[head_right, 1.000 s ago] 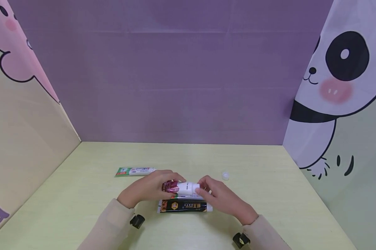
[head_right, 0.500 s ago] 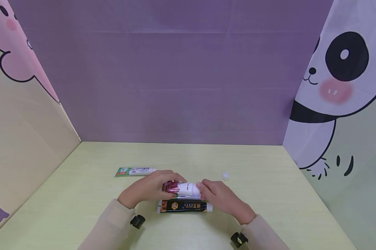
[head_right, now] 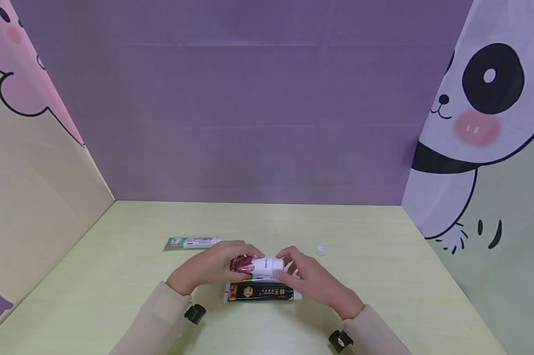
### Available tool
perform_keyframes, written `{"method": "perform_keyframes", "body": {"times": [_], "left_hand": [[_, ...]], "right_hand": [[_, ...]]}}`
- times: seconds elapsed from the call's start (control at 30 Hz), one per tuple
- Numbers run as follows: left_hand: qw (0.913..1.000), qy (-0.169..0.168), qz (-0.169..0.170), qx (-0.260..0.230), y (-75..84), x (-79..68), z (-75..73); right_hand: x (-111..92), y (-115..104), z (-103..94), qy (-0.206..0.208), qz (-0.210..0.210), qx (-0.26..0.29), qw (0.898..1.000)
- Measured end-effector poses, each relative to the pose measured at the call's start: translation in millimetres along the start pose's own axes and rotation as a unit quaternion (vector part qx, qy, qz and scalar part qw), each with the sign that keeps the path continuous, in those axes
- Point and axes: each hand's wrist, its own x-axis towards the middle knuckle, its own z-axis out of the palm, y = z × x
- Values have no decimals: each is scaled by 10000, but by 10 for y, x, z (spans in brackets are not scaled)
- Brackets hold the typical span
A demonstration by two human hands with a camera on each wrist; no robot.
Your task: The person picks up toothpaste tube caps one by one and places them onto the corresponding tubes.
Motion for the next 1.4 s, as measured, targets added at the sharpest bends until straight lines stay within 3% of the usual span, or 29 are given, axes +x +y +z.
{"method": "perform_keyframes", "body": {"times": [0.37, 0.73, 1.03, 1.27, 1.4], "left_hand": [[10000, 10, 69, 29, -14, -7, -11], [10000, -15, 25, 23, -40, 8, 9], [9999, -10, 156, 49, -47, 8, -3], [9999, 9, 126, -9, -37, 2, 5], [10000, 10, 89, 22, -32, -3, 2]], "right_hand": [[5, -20, 8, 267, -396, 86, 9988], [-9, -36, -4, 245, -578, -46, 9980], [-11, -35, -15, -44, -34, 12, 10000], [10, -16, 2, -66, 34, -348, 9994], [11, -10, 12, 34, 36, -292, 9996]]}}
